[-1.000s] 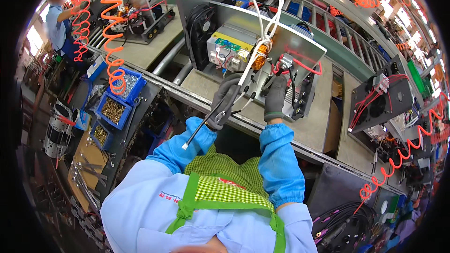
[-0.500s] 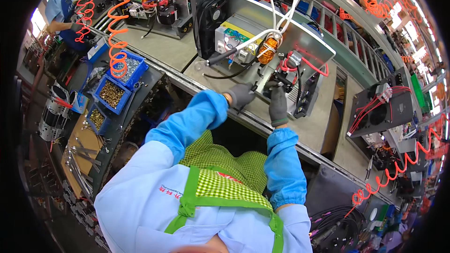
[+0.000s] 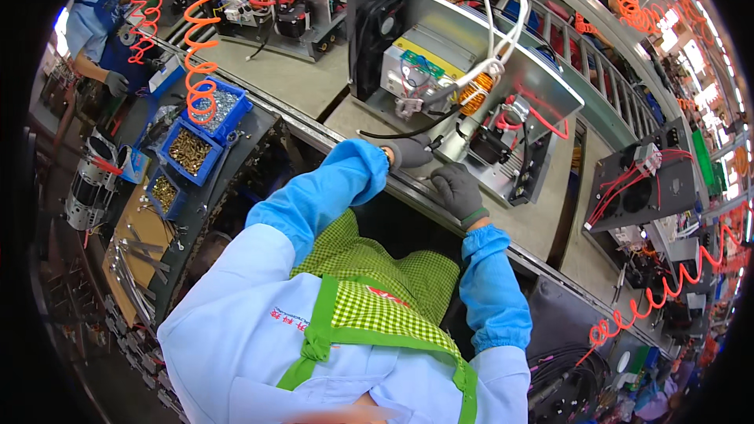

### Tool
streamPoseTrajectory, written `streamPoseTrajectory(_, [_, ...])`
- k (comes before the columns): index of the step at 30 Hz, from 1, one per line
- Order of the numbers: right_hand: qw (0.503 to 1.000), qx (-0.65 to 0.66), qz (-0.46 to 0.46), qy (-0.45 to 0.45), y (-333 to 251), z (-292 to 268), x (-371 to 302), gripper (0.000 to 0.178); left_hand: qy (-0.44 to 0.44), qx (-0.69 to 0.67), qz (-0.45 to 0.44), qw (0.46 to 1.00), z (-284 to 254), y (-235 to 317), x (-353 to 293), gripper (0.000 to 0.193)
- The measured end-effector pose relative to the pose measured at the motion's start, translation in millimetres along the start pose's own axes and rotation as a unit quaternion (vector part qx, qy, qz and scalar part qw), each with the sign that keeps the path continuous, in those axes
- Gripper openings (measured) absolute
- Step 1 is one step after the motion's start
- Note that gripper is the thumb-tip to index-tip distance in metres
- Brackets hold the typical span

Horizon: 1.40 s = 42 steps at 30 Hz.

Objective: Assembling and wiring components inside an electronic enclosure on a factory floor.

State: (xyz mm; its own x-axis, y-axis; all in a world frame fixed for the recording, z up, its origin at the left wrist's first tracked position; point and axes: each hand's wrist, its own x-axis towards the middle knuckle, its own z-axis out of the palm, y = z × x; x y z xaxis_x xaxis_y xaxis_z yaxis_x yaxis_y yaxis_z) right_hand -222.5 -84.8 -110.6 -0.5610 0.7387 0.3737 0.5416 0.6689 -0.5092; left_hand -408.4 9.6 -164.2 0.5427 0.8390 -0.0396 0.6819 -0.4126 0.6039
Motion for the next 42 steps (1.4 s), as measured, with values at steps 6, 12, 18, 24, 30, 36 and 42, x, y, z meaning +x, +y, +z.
streamPoseTrajectory(6, [0.925,-0.289,0.226,-0.103,-33,16,42,0.026,-0.021,0.047,0.121,0.991,-72,36,-24,0.044])
streamPoseTrajectory(12, [0.975,0.042,0.175,0.129,21,-45,-15,0.027,-0.090,0.121,0.124,0.981,-83,97,-95,0.041])
streamPoseTrajectory(18, [0.893,0.255,0.149,0.339,-68,-141,18,0.026,0.257,-0.037,0.352,0.899,-133,191,-71,0.014])
streamPoseTrajectory(24, [0.971,-0.127,0.074,0.191,-73,-72,-22,0.020,0.303,-0.162,0.351,0.871,-104,221,29,0.023])
streamPoseTrajectory(30, [0.930,-0.238,0.135,0.245,-52,-58,-60,0.053,0.177,0.334,0.373,0.847,-55,230,80,0.032])
streamPoseTrajectory(36, [0.897,-0.264,0.222,0.276,16,-104,-105,0.026,0.172,-0.239,0.377,0.878,-74,236,69,0.017])
streamPoseTrajectory(42, [0.899,-0.293,0.183,0.270,47,-179,-65,0.022,0.253,0.298,0.441,0.808,-90,194,38,0.034])
